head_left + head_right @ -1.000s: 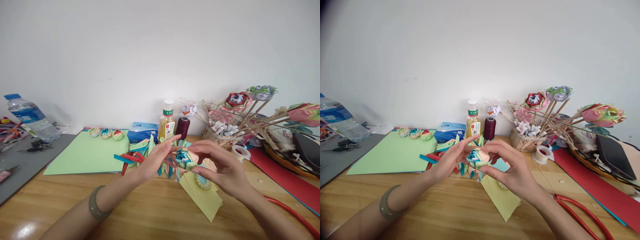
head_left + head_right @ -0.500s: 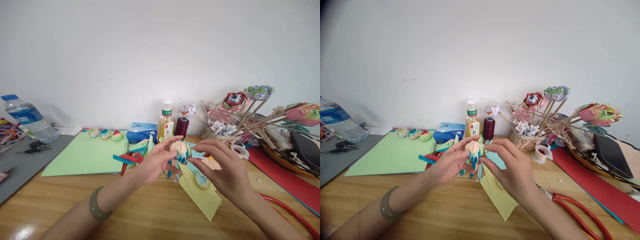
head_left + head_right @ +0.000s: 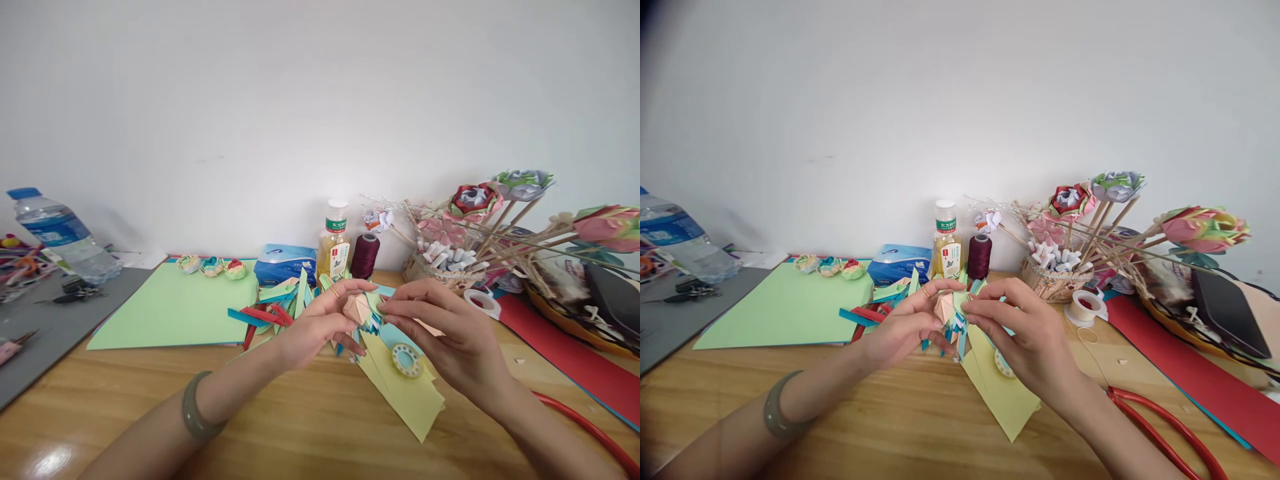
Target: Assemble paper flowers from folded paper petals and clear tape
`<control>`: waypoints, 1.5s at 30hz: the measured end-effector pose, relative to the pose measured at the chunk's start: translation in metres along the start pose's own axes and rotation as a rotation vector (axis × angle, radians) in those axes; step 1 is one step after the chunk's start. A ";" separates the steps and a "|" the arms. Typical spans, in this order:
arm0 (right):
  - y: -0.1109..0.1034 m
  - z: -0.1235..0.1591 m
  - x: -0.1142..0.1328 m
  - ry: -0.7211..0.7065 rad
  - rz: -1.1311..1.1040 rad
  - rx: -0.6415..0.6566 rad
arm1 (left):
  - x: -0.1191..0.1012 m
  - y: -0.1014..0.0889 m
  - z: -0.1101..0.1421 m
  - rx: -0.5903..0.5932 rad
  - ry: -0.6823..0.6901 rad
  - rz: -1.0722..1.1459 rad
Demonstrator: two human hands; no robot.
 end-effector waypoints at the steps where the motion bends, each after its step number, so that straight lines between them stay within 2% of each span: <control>1: 0.000 0.000 0.000 -0.011 -0.001 0.006 | 0.000 0.001 0.000 0.014 0.003 -0.020; 5: 0.005 0.000 0.001 -0.001 0.045 0.090 | 0.003 0.004 0.002 0.063 0.002 -0.075; 9: 0.010 0.000 0.004 0.005 0.146 0.162 | 0.005 0.003 0.001 0.055 -0.038 -0.046; 12: 0.013 0.001 0.008 -0.053 0.217 0.167 | 0.009 0.002 0.001 0.030 -0.118 0.002; 16: 0.016 0.003 0.010 -0.113 0.234 0.169 | 0.018 0.000 0.003 -0.020 -0.244 -0.148; 18: 0.014 0.001 0.007 -0.072 0.184 0.138 | 0.015 -0.001 0.003 -0.046 -0.213 -0.185; 22: 0.003 -0.002 -0.003 0.117 0.042 0.044 | 0.005 -0.008 0.001 -0.119 -0.076 -0.119; 27: 0.006 -0.002 -0.003 0.226 -0.038 0.078 | -0.003 -0.011 -0.002 -0.155 0.038 -0.083; 32: 0.009 0.001 -0.004 0.270 -0.033 0.072 | -0.011 -0.014 0.000 -0.223 0.130 -0.163; 38: 0.011 0.002 -0.006 0.333 -0.080 0.079 | -0.015 -0.012 0.003 -0.249 0.180 -0.265; 45: 0.018 0.013 -0.030 0.622 -0.331 0.075 | -0.024 -0.011 0.007 -0.254 0.337 -0.327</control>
Point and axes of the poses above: each hand's wrist, its own z-axis away from the middle knuckle, its own y-axis out of the palm, x = y × z, the point moved 9 cm from there along -z, towards the middle knuckle, and after that the axes turned 3 degrees about -x, right-handed, at the moved point
